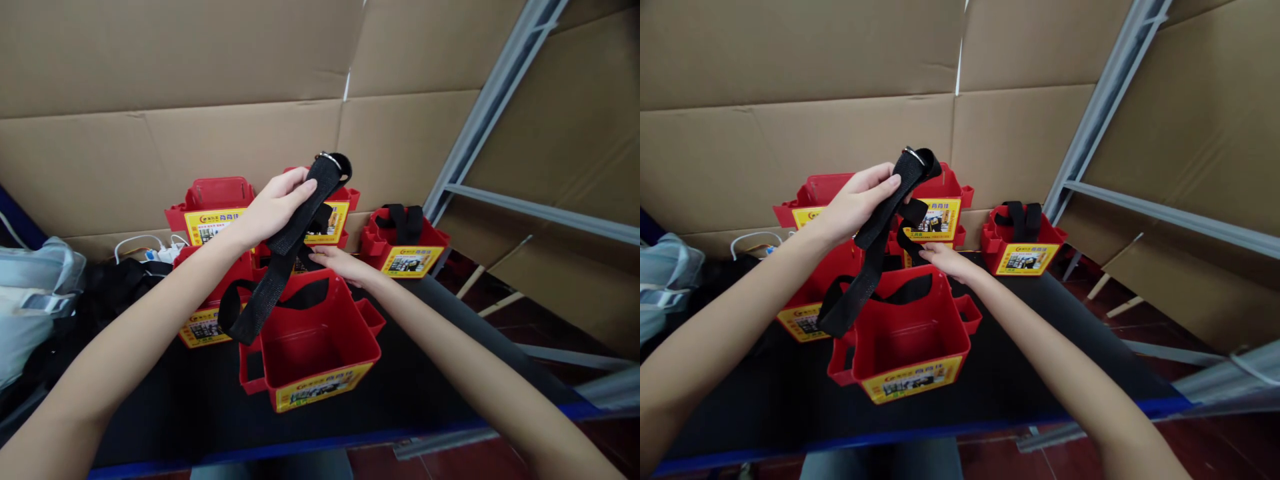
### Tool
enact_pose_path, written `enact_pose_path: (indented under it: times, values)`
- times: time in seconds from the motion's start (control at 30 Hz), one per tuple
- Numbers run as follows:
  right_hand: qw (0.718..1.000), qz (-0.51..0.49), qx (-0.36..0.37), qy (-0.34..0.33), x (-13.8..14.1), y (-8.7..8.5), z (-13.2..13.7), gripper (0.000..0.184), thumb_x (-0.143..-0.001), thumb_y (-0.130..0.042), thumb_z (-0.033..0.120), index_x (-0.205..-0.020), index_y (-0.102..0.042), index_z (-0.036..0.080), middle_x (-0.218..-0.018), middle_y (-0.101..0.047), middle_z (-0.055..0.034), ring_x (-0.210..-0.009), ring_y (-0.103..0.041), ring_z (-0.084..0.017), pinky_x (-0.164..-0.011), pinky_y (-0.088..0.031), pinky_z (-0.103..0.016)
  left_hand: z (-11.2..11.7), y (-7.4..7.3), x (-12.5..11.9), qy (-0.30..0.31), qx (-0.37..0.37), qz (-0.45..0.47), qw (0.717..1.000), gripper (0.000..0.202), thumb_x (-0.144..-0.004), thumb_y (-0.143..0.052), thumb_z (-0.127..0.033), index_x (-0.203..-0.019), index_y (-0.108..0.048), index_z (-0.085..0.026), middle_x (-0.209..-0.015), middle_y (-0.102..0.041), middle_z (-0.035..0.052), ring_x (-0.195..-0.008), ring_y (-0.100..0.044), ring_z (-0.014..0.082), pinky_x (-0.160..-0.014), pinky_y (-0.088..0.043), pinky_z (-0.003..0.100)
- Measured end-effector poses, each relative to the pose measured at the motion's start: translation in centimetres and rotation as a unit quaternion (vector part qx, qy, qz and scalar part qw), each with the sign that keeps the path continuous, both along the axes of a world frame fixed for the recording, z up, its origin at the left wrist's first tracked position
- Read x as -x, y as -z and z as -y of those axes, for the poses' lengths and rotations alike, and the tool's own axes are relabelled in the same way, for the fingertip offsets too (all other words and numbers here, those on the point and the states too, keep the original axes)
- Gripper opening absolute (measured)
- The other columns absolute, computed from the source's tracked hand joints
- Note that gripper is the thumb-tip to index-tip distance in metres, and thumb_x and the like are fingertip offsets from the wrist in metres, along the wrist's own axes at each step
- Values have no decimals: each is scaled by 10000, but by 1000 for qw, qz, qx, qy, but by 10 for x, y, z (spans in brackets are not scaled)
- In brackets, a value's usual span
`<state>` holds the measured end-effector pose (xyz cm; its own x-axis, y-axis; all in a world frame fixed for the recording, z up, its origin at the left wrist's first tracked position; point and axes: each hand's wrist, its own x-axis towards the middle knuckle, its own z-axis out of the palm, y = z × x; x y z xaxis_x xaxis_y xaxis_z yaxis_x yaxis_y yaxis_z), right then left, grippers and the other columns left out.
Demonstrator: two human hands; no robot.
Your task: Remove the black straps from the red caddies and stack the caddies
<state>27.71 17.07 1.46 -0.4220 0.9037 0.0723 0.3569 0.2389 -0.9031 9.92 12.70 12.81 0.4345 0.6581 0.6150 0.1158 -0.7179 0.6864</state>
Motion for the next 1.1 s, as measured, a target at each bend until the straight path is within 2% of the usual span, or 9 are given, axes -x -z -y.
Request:
enact_pose_path:
  times: [0.2, 0.47, 0.57, 0.67, 0.77, 0.83, 0.9, 1.0, 1.1]
  values:
    - [993, -43, 99, -43, -2, 0, 18, 425, -848, -428, 524, -1073, -597, 205, -984, -682, -68, -868, -655, -184, -800, -536, -337, 6, -8, -2, -25, -38, 3, 999, 215, -887, -428, -316, -782, -518, -151, -711, -544, -9, -653, -587, 103, -553, -436, 197]
    - [994, -99, 31, 26, -37, 5, 40, 470, -848, -443, 509, -1238, -484, 250, -1155, -595, -71, -1040, -576, -191, -908, -464, -377, -5, -93, -42, -69, -216, 100, 969, 276, -851, -285, -273, -767, -482, -99, -685, -435, -34, -935, -609, 217, -599, -386, 211]
    - [996, -86, 9, 36, -47, 7, 60, 465, -819, -508, 482, -1233, -487, 271, -1202, -570, -59, -1085, -550, -206, -938, -436, -399, 10, -69, -38, -5, -186, 81, 979, 264, -836, -305, -238, -696, -475, -93, -623, -391, -56, -842, -623, 144, -626, -393, 185]
    - [995, -73, -22, 67, -54, 5, 77, 459, -804, -525, 481, -1213, -508, 273, -1195, -577, -56, -1091, -545, -228, -922, -448, -416, 36, -5, -19, 45, -173, -95, 979, 118, -810, -523, -186, -706, -522, -129, -752, -577, -6, -812, -606, 131, -699, -482, 226]
    - [995, -50, -54, 63, -54, -1, 88, 425, -842, -472, 466, -1207, -503, 250, -1153, -599, -69, -1081, -550, -228, -916, -454, -412, 54, 56, -1, 94, -160, -269, 945, 37, -816, -526, -149, -806, -561, -146, -842, -620, 37, -820, -595, 144, -735, -476, 251]
    - [993, -31, -93, 58, -50, -5, 93, 387, -873, -432, 437, -1196, -497, 234, -1160, -591, -77, -1094, -541, -216, -920, -453, -393, 60, 78, 6, 96, -186, -375, 903, 119, -823, -478, -99, -829, -579, -162, -848, -641, 44, -821, -600, 159, -804, -448, 299]
    - [985, 6, -159, 63, -44, -11, 97, 346, -882, -429, 407, -1168, -508, 229, -1187, -569, -78, -1110, -525, -211, -932, -444, -381, 66, 82, 13, 98, -211, -425, 875, 187, -827, -446, -79, -837, -601, -185, -892, -664, 48, -873, -604, 178, -873, -404, 344]
    - [956, 87, -274, 60, -41, -19, 103, 305, -871, -462, 372, -1135, -534, 238, -1194, -547, -78, -1115, -508, -220, -963, -410, -399, 82, 69, 36, 61, -196, -385, 900, 233, -850, -438, -131, -931, -622, -250, -1021, -664, 23, -989, -583, 184, -927, -373, 347]
    - [925, 146, -346, 57, -42, -25, 110, 256, -855, -497, 348, -1079, -568, 246, -1153, -550, -75, -1074, -526, -218, -926, -433, -379, 105, 63, 74, -137, -120, -296, 938, 170, -835, -503, -245, -951, -616, -298, -985, -666, -2, -938, -594, 201, -852, -430, 328]
